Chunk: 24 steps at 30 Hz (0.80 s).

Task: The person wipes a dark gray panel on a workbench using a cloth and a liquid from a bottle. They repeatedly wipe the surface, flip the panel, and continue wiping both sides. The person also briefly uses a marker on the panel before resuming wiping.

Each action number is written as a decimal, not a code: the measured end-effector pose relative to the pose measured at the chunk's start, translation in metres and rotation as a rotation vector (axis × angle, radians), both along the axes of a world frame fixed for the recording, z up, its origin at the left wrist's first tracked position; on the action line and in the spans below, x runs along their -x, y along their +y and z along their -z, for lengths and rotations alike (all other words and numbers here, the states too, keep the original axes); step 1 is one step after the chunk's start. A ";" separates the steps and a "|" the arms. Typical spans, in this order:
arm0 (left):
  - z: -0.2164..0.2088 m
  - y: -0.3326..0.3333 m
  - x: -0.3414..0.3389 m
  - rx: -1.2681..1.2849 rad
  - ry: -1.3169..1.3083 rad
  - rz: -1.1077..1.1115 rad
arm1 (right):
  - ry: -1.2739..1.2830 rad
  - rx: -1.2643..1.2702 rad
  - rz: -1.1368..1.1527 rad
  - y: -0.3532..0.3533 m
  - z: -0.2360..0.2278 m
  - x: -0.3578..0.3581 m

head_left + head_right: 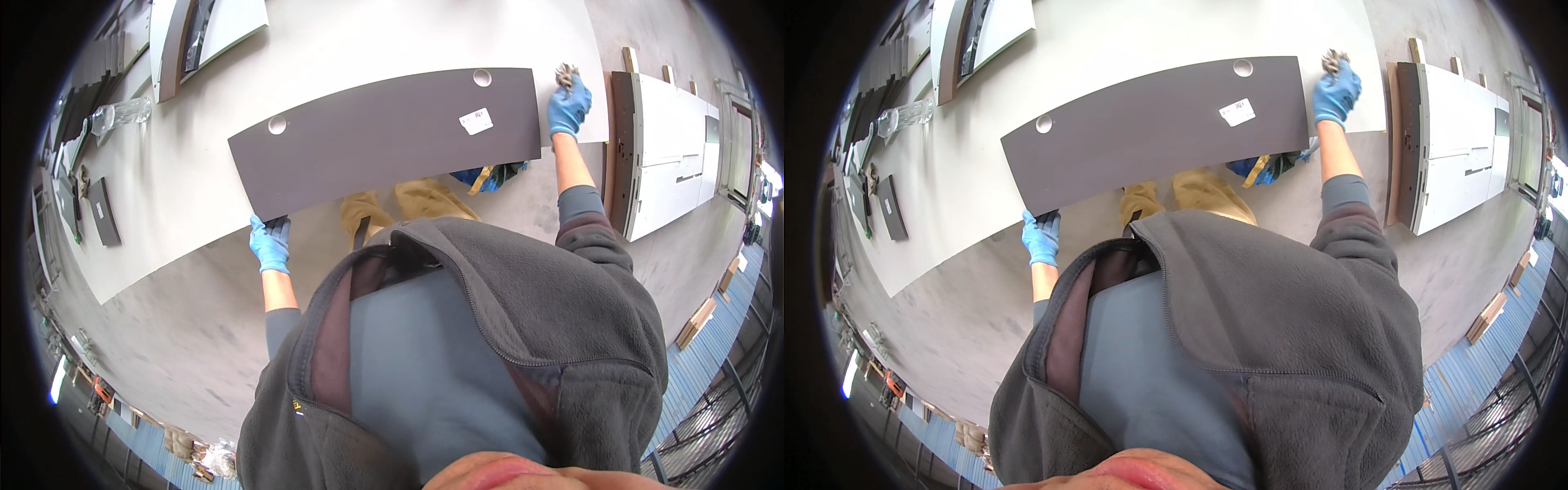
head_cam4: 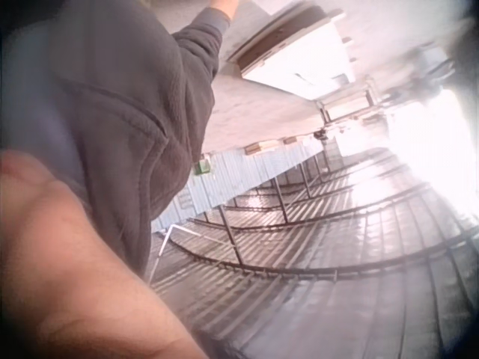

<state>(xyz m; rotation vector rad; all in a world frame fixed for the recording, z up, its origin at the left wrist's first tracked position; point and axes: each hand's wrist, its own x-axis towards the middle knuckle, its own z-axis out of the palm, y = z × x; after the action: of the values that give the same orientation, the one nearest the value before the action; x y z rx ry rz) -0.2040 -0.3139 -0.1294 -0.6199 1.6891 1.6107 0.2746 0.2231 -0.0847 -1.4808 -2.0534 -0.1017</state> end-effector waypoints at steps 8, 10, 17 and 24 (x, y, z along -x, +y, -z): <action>0.005 -0.001 0.004 0.091 0.022 -0.051 | -0.445 0.419 -0.612 -0.106 -0.022 0.103; 0.004 -0.001 0.004 0.084 0.037 -0.001 | -0.464 0.393 -0.414 -0.088 -0.019 0.078; 0.003 0.004 0.000 0.024 0.016 -0.040 | -0.237 0.412 -0.558 -0.103 -0.004 0.102; -0.002 0.003 0.001 0.053 0.001 0.003 | -0.208 0.278 -0.800 -0.135 -0.008 0.218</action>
<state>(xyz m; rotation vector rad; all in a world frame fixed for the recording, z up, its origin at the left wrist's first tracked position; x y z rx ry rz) -0.2053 -0.3109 -0.1278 -0.6427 1.7376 1.5692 0.0566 0.0877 -0.0767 -0.7023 -2.7619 0.3749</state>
